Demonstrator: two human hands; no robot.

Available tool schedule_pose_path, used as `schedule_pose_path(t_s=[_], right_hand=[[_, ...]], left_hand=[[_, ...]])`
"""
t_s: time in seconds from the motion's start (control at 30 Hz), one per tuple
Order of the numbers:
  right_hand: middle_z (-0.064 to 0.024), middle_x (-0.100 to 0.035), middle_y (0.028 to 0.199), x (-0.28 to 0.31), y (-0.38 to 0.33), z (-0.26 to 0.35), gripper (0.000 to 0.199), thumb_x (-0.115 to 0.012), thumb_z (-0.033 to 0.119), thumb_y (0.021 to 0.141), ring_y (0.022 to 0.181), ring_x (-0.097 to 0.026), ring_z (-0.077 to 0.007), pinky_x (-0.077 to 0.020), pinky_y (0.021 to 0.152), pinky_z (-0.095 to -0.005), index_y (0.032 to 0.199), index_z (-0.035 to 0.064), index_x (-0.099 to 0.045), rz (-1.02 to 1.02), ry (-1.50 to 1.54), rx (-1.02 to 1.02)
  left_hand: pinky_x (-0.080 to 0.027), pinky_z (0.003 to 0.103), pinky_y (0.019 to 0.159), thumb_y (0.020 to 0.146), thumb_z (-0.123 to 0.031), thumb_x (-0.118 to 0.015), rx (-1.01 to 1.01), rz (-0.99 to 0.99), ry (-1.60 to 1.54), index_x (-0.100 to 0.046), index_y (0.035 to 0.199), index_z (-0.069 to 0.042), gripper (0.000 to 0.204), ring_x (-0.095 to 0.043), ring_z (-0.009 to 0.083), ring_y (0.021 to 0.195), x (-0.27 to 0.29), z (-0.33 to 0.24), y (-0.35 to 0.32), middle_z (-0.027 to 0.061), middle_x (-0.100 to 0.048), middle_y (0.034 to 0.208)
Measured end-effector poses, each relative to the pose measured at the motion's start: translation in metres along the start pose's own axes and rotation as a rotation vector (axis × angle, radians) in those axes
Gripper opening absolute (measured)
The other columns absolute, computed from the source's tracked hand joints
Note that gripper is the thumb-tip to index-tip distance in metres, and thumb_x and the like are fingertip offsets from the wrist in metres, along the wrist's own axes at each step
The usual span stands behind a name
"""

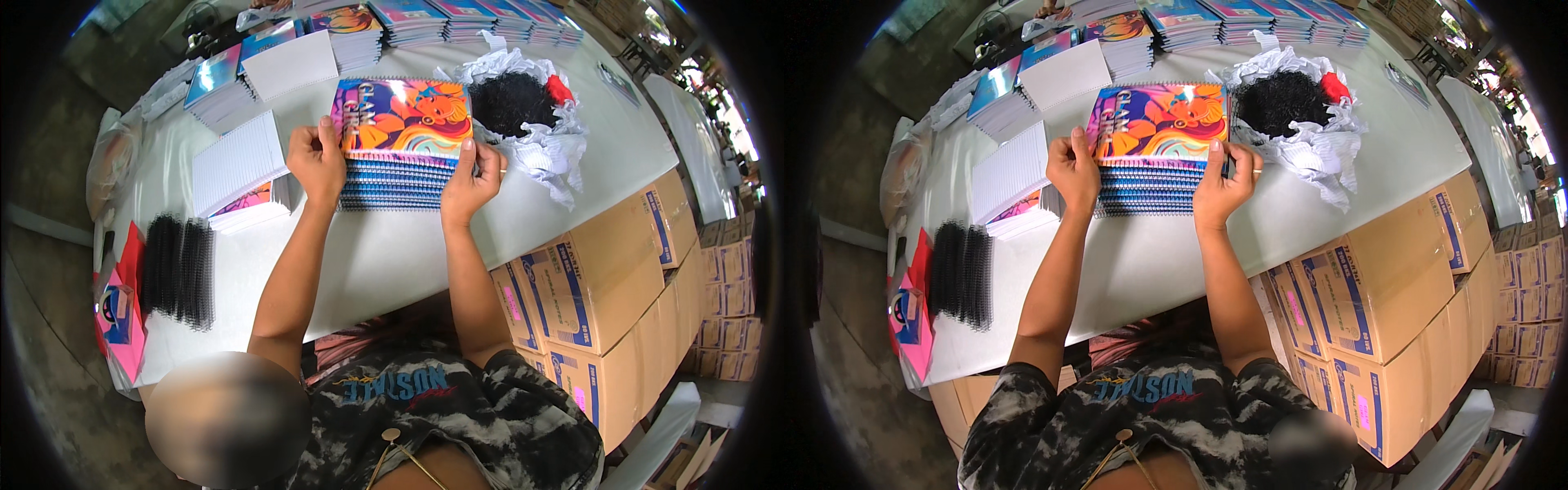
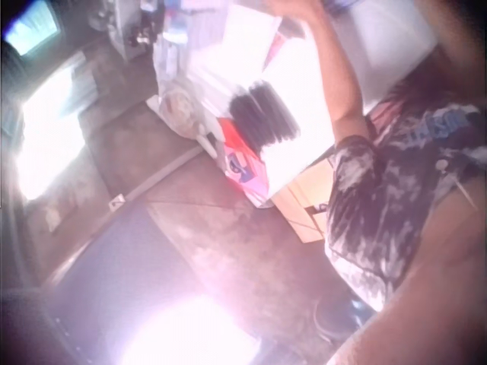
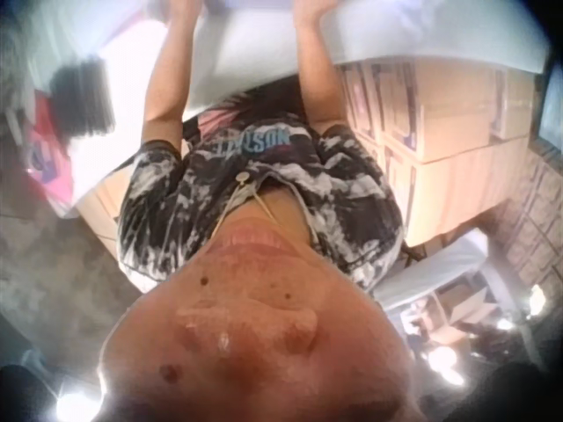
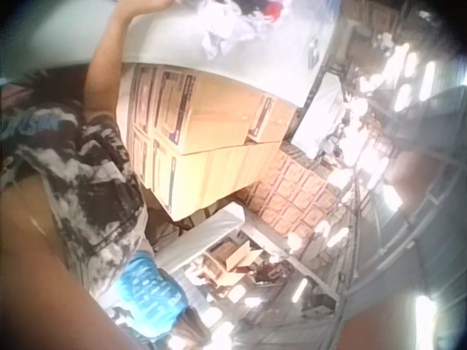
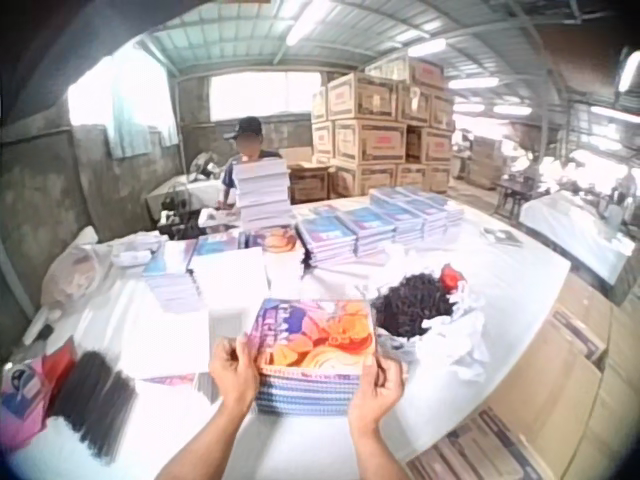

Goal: The person repeatedly picks up a notebook cover and a spiral binding, inserts the spiral into the cover, and places the assembled notebook on a stack. The person handles multiple identical notebooks one at a time on a white table.

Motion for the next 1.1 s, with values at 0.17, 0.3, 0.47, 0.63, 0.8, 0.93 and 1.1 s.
schedule_pose_path(t_s=[0.17, 0.3, 0.47, 0.63, 0.8, 0.93, 1.1], right_hand=[[-0.0078, -0.053, 0.080, 0.004, 0.002, 0.000, 0.016, -0.069, 0.010, 0.078, 0.075, -0.051, -0.0181, -0.0424, 0.069, -0.0298, 0.075, 0.0003, -0.056, 0.005, -0.104, 0.084], [-0.0081, -0.050, 0.088, 0.021, -0.001, 0.003, 0.013, -0.061, 0.008, 0.082, 0.080, -0.047, -0.0172, -0.0397, 0.074, -0.0294, 0.088, -0.0002, -0.053, 0.049, -0.043, 0.050], [-0.0126, -0.043, 0.105, 0.073, -0.059, 0.023, 0.031, -0.054, 0.010, 0.085, 0.099, -0.040, -0.0216, -0.0317, 0.090, -0.0345, 0.111, -0.0015, -0.041, 0.258, -0.124, -0.088], [-0.0213, -0.040, 0.121, 0.070, -0.093, 0.036, 0.045, -0.059, 0.011, 0.080, 0.113, -0.039, -0.0326, -0.0293, 0.098, -0.0414, 0.117, -0.0031, -0.039, 0.628, -0.367, -0.109], [-0.0231, -0.039, 0.125, 0.072, -0.094, 0.032, 0.047, -0.057, 0.008, 0.079, 0.117, -0.038, -0.0340, -0.0295, 0.099, -0.0419, 0.120, -0.0034, -0.037, 0.542, -0.335, -0.073], [-0.0238, -0.039, 0.124, 0.074, -0.092, 0.035, 0.043, -0.057, 0.008, 0.080, 0.116, -0.039, -0.0353, -0.0303, 0.098, -0.0427, 0.118, -0.0032, -0.039, 0.546, -0.351, -0.086], [-0.0236, -0.042, 0.122, 0.076, -0.095, 0.034, 0.040, -0.056, 0.005, 0.080, 0.114, -0.041, -0.0352, -0.0315, 0.097, -0.0423, 0.116, -0.0037, -0.040, 0.551, -0.345, -0.063]], left_hand=[[-0.040, 0.027, 0.052, 0.084, -0.027, -0.064, 0.096, 0.170, 0.044, -0.052, 0.063, -0.001, 0.035, -0.047, 0.0138, 0.051, 0.005, -0.005, 0.002, 0.0063, -0.054, 0.059], [-0.045, 0.034, 0.058, 0.081, -0.030, -0.065, -0.082, 0.346, 0.434, -0.061, 0.076, -0.006, 0.025, -0.056, 0.0239, 0.058, 0.019, -0.025, 0.037, 0.0078, -0.059, 0.065], [-0.046, 0.039, 0.077, 0.078, -0.027, -0.064, -0.305, 0.345, 0.570, -0.055, 0.109, -0.012, 0.035, -0.056, 0.0283, 0.096, 0.006, 0.016, 0.142, 0.0094, -0.060, 0.102], [-0.039, 0.044, 0.091, 0.076, -0.026, -0.065, -0.368, 0.464, 0.832, -0.044, 0.125, -0.014, 0.055, -0.044, 0.0328, 0.116, -0.046, 0.091, 0.217, 0.0119, -0.049, 0.124], [-0.031, 0.051, 0.097, 0.077, -0.027, -0.065, -0.435, 0.382, 1.013, -0.045, 0.126, -0.015, 0.055, -0.041, 0.0310, 0.120, -0.069, 0.133, 0.231, 0.0113, -0.047, 0.128], [-0.043, 0.043, 0.083, 0.082, -0.024, -0.058, -0.462, 0.483, 0.886, -0.059, 0.107, -0.012, 0.027, -0.056, 0.0311, 0.096, -0.047, 0.109, 0.239, 0.0118, -0.057, 0.110], [-0.048, 0.037, 0.075, 0.083, -0.020, -0.058, -0.402, 0.395, 0.795, -0.062, 0.099, -0.008, 0.020, -0.059, 0.0319, 0.088, 0.090, 0.010, 0.179, 0.0129, -0.062, 0.101]])
Point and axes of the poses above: each hand's wrist, its own y-axis towards the middle knuckle, its own x-axis out of the back of the hand, z = x × y, the point moved 2 cm from there along y, towards the middle knuckle
